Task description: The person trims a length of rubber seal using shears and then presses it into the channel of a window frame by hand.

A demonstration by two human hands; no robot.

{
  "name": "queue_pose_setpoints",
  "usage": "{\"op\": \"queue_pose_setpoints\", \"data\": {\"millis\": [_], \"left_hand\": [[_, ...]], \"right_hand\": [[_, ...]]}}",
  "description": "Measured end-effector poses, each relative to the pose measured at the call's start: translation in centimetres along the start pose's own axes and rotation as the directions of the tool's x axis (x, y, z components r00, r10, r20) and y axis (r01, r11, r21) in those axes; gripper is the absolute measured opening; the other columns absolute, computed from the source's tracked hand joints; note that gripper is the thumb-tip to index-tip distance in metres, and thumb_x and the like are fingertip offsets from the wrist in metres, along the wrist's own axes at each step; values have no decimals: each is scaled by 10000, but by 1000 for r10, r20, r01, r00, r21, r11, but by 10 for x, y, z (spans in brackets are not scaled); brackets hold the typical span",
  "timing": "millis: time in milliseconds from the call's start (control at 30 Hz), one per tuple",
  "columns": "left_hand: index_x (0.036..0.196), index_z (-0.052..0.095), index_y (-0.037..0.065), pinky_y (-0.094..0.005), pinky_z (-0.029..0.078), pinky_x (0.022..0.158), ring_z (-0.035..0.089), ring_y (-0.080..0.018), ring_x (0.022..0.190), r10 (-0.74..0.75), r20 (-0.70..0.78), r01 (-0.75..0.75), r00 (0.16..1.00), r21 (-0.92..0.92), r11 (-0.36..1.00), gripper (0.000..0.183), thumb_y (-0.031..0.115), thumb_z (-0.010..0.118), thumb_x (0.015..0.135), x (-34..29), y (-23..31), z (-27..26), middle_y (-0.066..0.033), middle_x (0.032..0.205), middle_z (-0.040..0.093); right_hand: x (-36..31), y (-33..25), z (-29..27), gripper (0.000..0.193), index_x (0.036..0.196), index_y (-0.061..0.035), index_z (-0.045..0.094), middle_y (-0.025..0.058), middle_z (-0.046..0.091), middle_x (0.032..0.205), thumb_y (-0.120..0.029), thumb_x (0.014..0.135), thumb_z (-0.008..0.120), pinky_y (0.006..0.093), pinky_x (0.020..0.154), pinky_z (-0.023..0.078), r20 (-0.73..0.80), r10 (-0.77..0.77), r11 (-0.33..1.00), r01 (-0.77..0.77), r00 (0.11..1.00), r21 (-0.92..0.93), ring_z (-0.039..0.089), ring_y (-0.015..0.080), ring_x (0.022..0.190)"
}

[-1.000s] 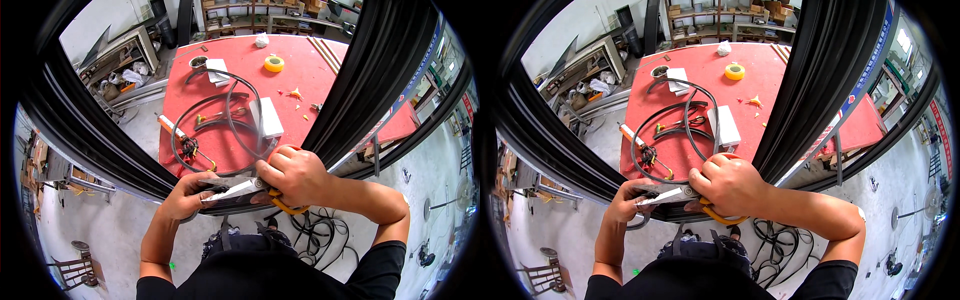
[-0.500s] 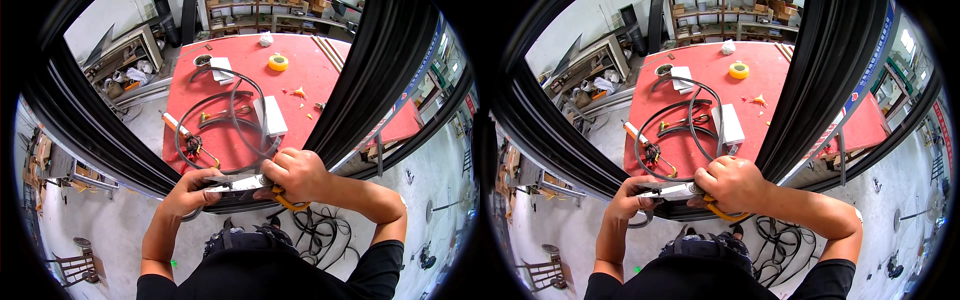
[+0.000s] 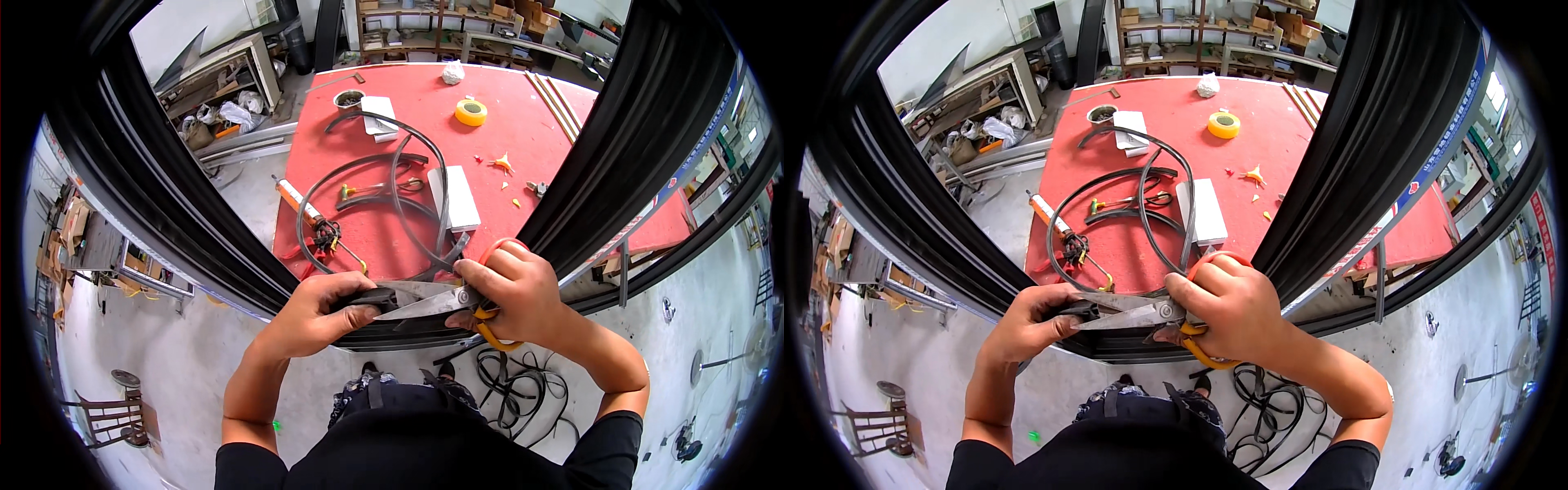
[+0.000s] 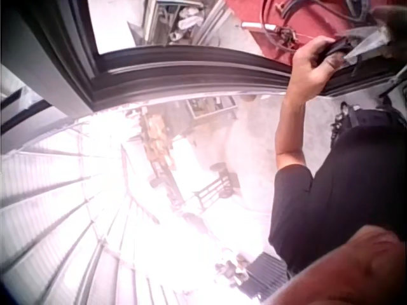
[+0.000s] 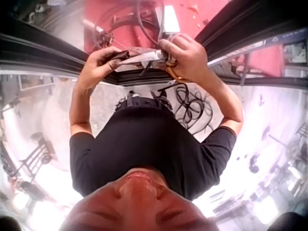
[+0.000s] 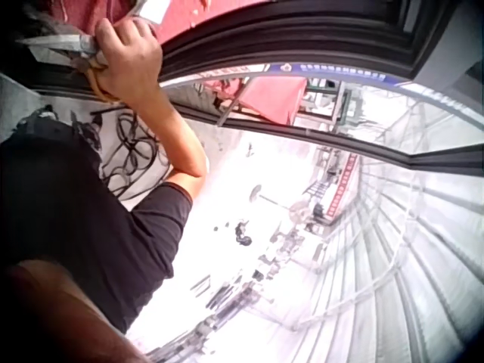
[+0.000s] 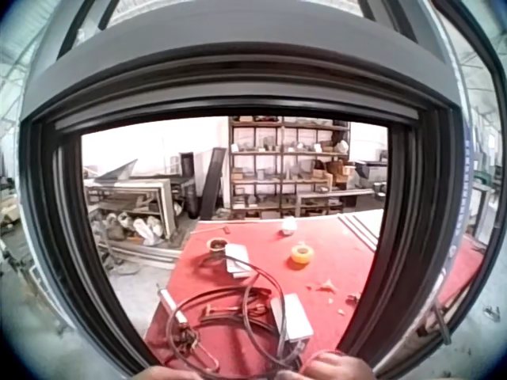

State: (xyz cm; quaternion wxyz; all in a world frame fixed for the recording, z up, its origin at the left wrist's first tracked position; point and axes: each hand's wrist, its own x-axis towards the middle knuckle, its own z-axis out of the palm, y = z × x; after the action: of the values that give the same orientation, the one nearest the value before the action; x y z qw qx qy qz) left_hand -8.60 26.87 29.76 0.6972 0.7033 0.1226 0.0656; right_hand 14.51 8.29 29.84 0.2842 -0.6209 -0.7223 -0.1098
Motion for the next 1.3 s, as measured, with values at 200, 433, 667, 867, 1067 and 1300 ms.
{"op": "queue_pose_setpoints", "data": {"millis": [200, 433, 667, 867, 1067, 1300], "left_hand": [[1066, 612, -38, -236, 438, 732, 520, -63, 817, 62, -34, -58, 998, 102, 993, 218, 111, 679, 921, -1, 0, 0, -2, 860, 573], [1026, 631, -16, -261, 476, 733, 576, -84, 789, 223, -201, -165, 954, 268, 949, 211, 150, 687, 910, 18, 11, 4, -29, 816, 628], [1011, 624, 0, -244, 411, 642, 472, -71, 714, 305, -255, -220, 917, 315, 923, 232, 206, 689, 924, 32, 11, 1, -2, 768, 551], [1000, 623, 8, -237, 381, 603, 439, -60, 683, 320, -218, -237, 922, 336, 912, 219, 207, 684, 930, 35, 23, 4, 27, 757, 518], [1035, 582, 42, -207, 391, 543, 509, -61, 628, 256, -413, -285, 874, -10, 958, 197, 224, 622, 971, 36, 18, -1, -7, 770, 576], [948, 582, 41, -246, 408, 581, 480, -103, 652, 458, -723, -801, 518, -222, 555, 208, 243, 607, 989, 64, 51, -39, -16, 752, 534]], "right_hand": [[3, -3, 2, 569, 1057, -55, 650, 59, 560, 765, -381, 643, 865, 362, 641, 501, 30, 83, 980, -88, 996, 181, 597, 265, 726], [-1, -1, 29, 528, 1138, -3, 622, 91, 577, 796, -249, 734, 857, 306, 623, 470, -35, 345, 842, -293, 938, 453, 554, 204, 687], [1, -4, 26, 469, 1187, 11, 600, 59, 578, 928, -118, 792, 818, 241, 706, 465, 88, 497, 547, -391, 863, 740, 547, 91, 804], [14, -6, 13, 500, 1096, -20, 628, 72, 550, 764, -171, 680, 861, 307, 583, 440, -135, 266, 933, -220, 954, 284, 509, 210, 633], [1, 3, 24, 469, 1137, 0, 614, 80, 575, 834, -129, 745, 836, 295, 649, 476, -86, 414, 818, -329, 906, 472, 551, 170, 710], [-25, 4, 105, 579, 1193, -33, 597, 45, 609, 872, -247, 733, 875, 277, 692, 495, 258, 560, 637, -609, 787, 472, 556, 119, 733]]}}
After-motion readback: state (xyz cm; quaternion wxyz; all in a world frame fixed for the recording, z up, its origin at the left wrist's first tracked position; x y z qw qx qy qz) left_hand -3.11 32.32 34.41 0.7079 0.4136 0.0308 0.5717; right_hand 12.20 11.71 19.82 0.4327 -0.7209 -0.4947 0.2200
